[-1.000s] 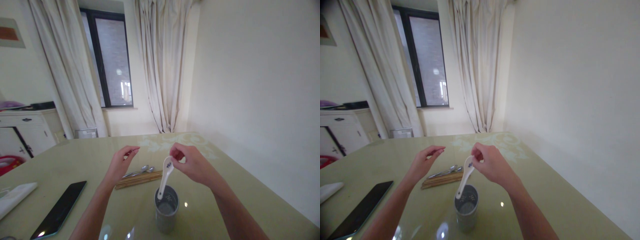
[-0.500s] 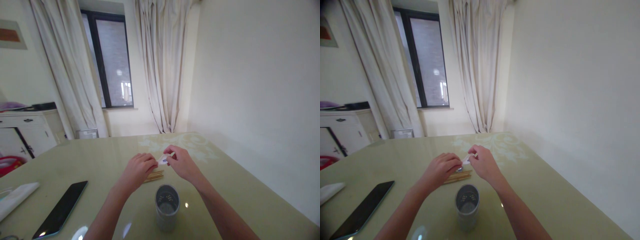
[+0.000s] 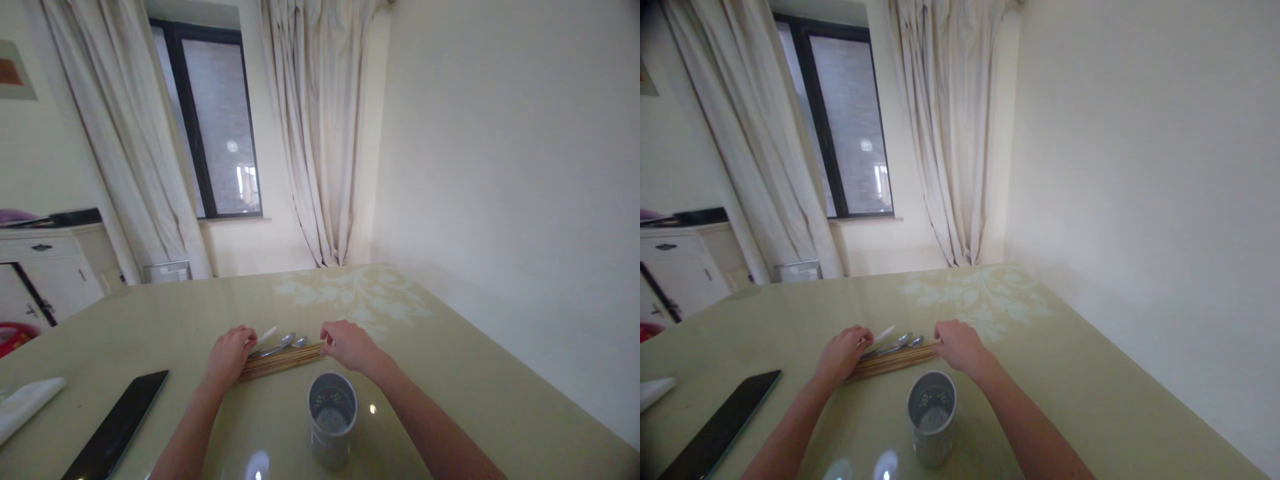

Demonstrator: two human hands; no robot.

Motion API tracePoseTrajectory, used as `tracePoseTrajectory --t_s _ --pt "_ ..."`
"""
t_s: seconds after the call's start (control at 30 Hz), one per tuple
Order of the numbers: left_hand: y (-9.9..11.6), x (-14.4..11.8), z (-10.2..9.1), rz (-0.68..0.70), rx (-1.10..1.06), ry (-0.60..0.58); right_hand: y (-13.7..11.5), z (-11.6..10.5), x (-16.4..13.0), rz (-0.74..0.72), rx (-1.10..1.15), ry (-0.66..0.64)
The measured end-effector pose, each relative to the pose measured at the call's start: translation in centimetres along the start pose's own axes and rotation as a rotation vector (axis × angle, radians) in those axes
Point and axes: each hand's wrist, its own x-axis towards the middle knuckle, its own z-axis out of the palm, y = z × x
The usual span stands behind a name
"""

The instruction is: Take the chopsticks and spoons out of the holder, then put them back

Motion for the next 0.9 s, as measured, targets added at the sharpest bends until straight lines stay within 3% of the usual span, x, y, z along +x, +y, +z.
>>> tracePoseTrajectory --t_s 0.3,0.6,0.77,0.9 --pt "-1.0 0.3 0.7 0.005 0.010 -0.060 -0.4 2.4 0.5 0.008 -0.124 -0.111" --pt "-1.2 0.8 0.1 0.027 -0.105 -0.017 -0.1 3.1 0.8 0.038 -0.173 -0.118" --pt "0.1 1.2 -1.1 0.093 -0.226 -0.023 0.4 3.5 0.9 0.012 -0.154 -0.099" --pt "2.4 0.9 -0.9 0.199 -0.308 -0.124 0.8 3.7 1.1 -0.004 -0.143 -0.093"
